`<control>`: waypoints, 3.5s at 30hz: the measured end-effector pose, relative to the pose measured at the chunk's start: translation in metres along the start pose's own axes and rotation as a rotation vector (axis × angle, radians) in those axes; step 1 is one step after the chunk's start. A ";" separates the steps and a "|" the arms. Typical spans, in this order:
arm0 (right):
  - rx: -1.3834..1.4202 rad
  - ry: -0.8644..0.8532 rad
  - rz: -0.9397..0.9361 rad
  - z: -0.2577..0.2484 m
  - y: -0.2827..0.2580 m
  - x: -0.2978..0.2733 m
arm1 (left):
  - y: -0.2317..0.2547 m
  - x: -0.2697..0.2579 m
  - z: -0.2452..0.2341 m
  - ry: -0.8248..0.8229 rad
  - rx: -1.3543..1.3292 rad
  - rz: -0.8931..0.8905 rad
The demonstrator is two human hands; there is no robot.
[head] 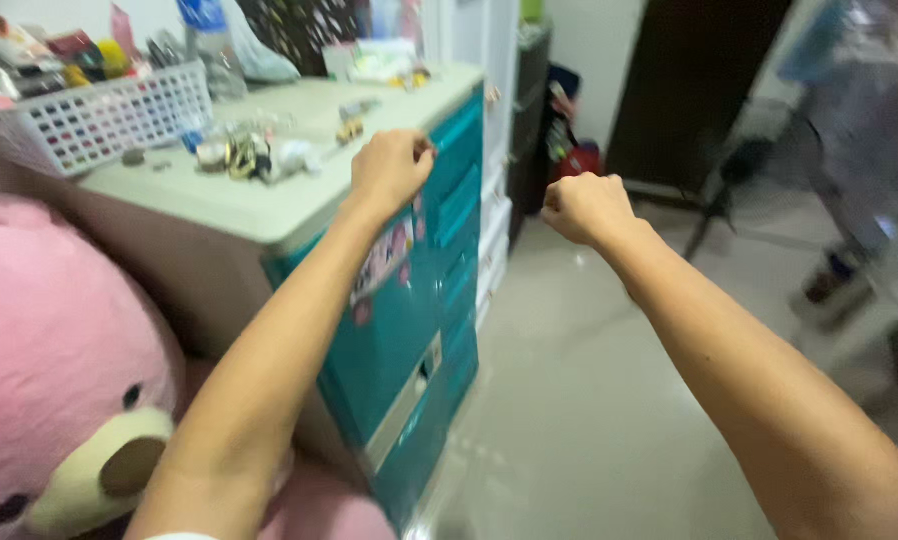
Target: The person picks up a purple card and places it in a drawer, then retrieves a small case from a bag and untangles a pair of wired earphones on a dresser.
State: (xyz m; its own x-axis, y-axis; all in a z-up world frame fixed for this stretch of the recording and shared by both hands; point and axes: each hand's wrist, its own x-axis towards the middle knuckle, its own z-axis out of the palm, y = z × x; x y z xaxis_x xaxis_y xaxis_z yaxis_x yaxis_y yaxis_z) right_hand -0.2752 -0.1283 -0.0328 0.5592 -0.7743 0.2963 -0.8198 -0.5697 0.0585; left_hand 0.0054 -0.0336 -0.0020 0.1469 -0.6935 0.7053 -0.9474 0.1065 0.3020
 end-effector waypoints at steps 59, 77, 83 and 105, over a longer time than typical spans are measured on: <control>1.327 -0.189 -1.447 0.085 -0.167 0.496 | -0.185 0.211 0.025 -0.136 0.194 -0.608; 1.250 -0.007 -1.212 0.097 -0.301 0.566 | -0.302 0.219 0.016 0.258 0.154 -0.605; 1.219 -0.122 -1.135 0.107 -0.323 0.577 | -0.312 0.200 -0.024 0.156 0.212 -0.754; 1.317 0.141 -1.199 0.062 -0.287 0.498 | -0.304 0.156 -0.025 -0.131 0.513 -1.153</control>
State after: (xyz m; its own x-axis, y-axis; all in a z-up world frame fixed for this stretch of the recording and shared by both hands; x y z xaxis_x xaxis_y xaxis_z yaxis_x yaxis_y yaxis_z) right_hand 0.2463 -0.3670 0.0383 0.6453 0.1747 0.7437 0.6562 -0.6252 -0.4225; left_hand 0.3238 -0.1565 0.0326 0.9556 -0.2681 0.1221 -0.2946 -0.8709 0.3933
